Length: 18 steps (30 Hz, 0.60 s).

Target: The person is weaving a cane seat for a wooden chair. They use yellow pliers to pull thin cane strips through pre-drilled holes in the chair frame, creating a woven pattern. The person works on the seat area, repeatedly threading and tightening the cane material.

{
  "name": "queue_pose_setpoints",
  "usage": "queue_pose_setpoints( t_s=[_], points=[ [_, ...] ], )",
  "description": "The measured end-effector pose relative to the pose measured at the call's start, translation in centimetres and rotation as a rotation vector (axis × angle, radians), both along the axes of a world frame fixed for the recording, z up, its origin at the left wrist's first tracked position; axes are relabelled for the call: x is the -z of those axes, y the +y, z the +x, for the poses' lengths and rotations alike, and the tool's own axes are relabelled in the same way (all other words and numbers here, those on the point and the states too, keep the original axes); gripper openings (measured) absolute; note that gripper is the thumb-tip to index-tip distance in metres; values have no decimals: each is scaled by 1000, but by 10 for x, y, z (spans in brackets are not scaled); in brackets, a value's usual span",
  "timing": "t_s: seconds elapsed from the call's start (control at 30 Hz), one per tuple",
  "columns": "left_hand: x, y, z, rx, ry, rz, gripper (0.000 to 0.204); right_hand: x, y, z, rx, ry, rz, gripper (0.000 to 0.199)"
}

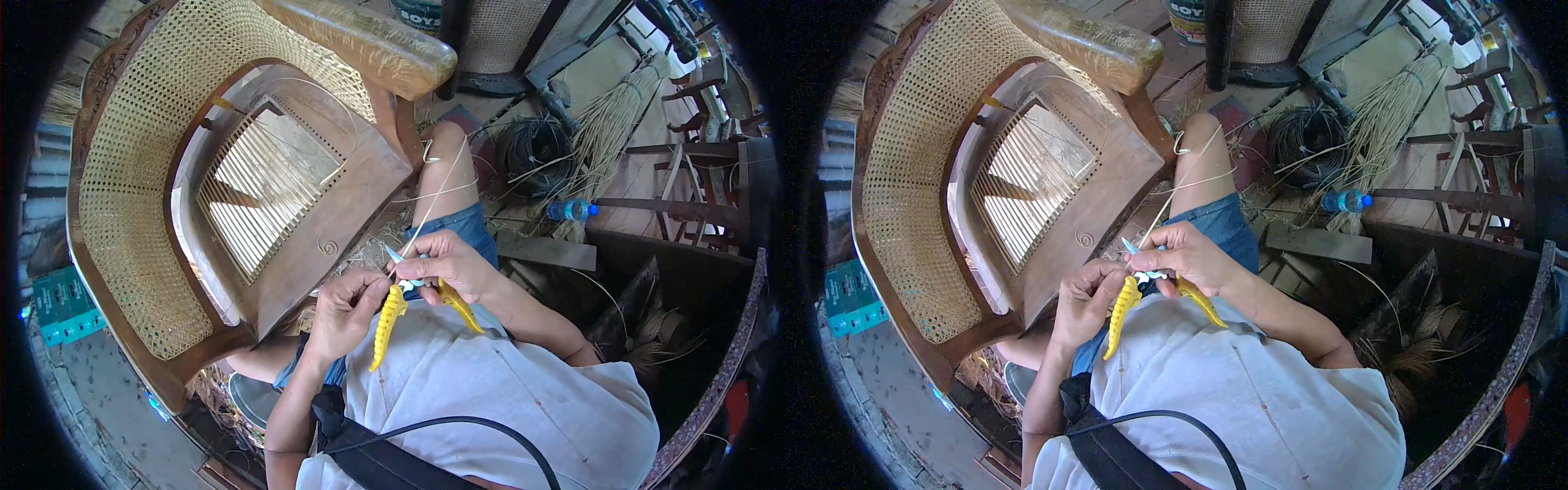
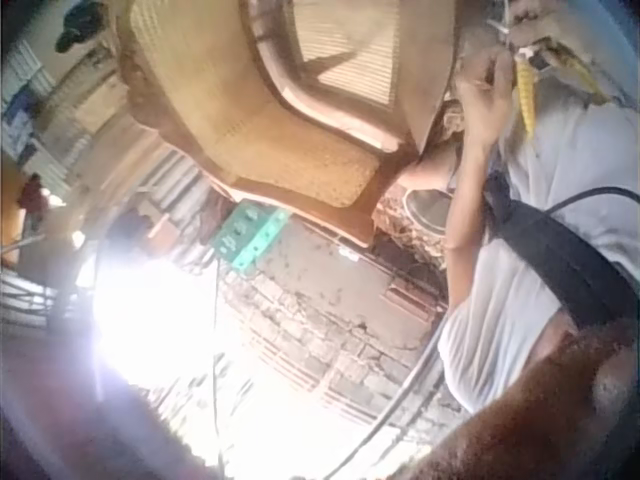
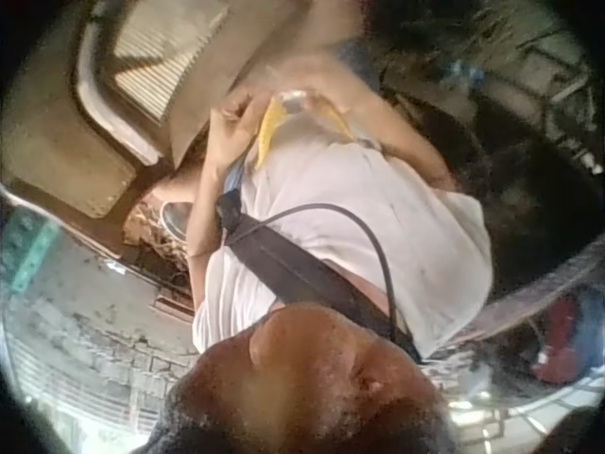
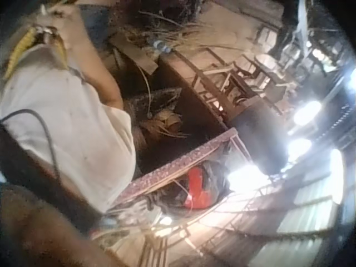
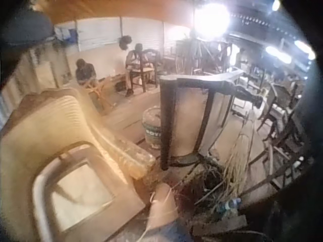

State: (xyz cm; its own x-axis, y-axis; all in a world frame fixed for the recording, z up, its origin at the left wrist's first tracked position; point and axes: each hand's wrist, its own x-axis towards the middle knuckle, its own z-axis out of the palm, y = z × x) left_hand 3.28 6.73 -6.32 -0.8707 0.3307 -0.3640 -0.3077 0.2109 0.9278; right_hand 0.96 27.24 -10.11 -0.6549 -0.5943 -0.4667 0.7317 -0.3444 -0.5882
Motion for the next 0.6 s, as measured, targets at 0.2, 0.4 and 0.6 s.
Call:
queue_pose_setpoints(
  t_s=[0.2, 0.4, 0.6],
  points=[
    [-4, -18, 11, 23, 122, -128, 13, 0, 23, -15, 68, -47, 59, 17],
    [-24, -30, 20, 28, 165, -133, 12, -12, 49, -31, 162, 77, 149, 19],
    [-31, -45, 32, 26, 118, -145, 12, -16, 69, -38, 178, 114, 185, 18]
  ],
)
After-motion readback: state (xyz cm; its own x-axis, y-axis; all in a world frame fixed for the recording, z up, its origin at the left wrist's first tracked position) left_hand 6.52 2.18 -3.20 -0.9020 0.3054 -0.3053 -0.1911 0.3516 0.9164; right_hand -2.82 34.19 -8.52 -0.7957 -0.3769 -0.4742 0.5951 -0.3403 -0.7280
